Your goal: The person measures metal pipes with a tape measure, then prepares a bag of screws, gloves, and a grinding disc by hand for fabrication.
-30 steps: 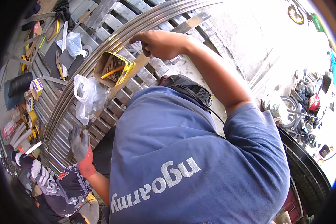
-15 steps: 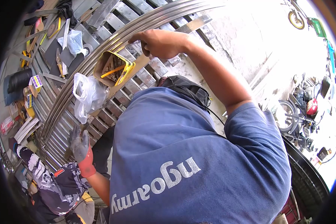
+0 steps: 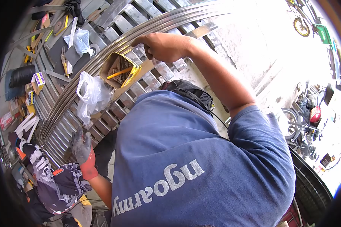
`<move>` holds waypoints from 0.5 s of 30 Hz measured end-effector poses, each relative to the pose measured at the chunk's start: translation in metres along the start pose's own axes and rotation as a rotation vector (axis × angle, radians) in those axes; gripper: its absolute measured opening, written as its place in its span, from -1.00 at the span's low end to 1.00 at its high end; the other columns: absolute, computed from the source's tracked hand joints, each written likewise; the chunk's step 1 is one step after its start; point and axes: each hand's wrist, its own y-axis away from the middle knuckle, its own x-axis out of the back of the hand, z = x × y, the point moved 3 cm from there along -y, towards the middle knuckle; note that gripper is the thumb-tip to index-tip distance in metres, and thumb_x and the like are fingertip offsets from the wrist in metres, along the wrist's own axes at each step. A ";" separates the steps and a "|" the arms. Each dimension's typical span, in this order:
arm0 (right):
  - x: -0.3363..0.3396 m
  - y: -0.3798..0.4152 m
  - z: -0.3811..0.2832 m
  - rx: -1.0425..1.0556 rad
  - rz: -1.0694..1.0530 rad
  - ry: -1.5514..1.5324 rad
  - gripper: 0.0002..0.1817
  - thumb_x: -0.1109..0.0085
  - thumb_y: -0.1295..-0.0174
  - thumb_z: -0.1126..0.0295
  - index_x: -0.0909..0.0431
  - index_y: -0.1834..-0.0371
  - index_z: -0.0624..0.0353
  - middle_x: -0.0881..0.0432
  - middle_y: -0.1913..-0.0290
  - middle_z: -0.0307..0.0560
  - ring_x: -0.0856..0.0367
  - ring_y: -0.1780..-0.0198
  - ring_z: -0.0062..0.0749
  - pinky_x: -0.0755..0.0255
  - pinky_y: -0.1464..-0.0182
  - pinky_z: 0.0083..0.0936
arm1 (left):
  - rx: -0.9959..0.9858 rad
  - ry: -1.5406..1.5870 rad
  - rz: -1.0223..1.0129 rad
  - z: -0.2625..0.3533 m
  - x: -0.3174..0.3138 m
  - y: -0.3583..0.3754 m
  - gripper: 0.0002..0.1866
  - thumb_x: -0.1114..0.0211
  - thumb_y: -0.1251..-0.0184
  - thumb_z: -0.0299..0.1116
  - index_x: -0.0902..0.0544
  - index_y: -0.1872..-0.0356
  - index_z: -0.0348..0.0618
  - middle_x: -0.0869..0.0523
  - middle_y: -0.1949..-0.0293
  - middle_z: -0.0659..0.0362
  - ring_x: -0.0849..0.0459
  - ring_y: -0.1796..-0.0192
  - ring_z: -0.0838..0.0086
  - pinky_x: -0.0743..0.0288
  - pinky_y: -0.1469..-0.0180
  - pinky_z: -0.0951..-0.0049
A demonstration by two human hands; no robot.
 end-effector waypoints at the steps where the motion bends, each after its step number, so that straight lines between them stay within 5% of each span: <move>1: 0.000 0.000 -0.001 -0.001 -0.002 0.001 -0.25 -0.19 -0.26 0.63 -0.51 -0.63 0.30 -0.87 0.08 0.37 -0.90 -0.05 0.10 -0.73 -0.14 -0.13 | -0.032 -0.008 0.018 0.001 0.001 0.000 -0.43 -0.18 -0.81 -0.02 -0.64 -0.51 -0.28 -0.63 -0.52 -0.26 -0.48 -0.62 -0.21 -0.25 -0.70 -0.01; 6: -0.005 -0.003 0.005 0.026 0.033 0.000 -0.25 -0.18 -0.26 0.64 -0.48 -0.62 0.37 -0.86 0.07 0.39 -0.89 -0.04 0.15 -0.73 -0.13 -0.10 | -0.125 0.098 0.007 0.011 0.008 -0.002 -0.56 -0.21 -0.79 -0.17 -0.70 -0.38 -0.31 -0.72 -0.34 -0.24 -0.64 -0.41 -0.19 -0.45 -0.52 0.02; 9: -0.006 -0.002 0.004 0.039 0.049 0.016 -0.25 -0.19 -0.26 0.63 -0.45 -0.62 0.43 -0.86 0.10 0.40 -0.89 -0.02 0.18 -0.73 -0.12 -0.09 | -0.141 0.256 0.093 0.007 0.002 -0.002 -0.69 -0.32 -0.63 -0.38 -0.78 -0.29 -0.09 -0.82 -0.27 0.02 -0.74 -0.30 0.06 -0.49 -0.48 0.11; 12: -0.004 0.001 0.001 -0.008 -0.008 0.046 -0.22 -0.02 -0.34 0.66 -0.36 -0.72 0.29 -0.85 0.12 0.12 -0.87 0.03 -0.10 -0.70 -0.09 -0.21 | -0.152 0.220 0.082 0.012 0.005 -0.003 -0.69 -0.31 -0.63 -0.40 -0.77 -0.29 -0.08 -0.83 -0.27 0.01 -0.75 -0.31 0.05 -0.53 -0.45 0.10; 15: -0.008 0.001 0.006 0.042 0.037 -0.021 -0.22 -0.20 -0.24 0.62 -0.40 -0.64 0.43 -0.84 0.17 0.40 -0.88 0.05 0.20 -0.72 -0.03 -0.07 | -0.201 0.149 0.087 0.010 0.005 0.001 -0.62 -0.24 -0.77 -0.25 -0.72 -0.34 -0.30 -0.75 -0.27 -0.20 -0.69 -0.29 -0.18 -0.52 -0.40 0.03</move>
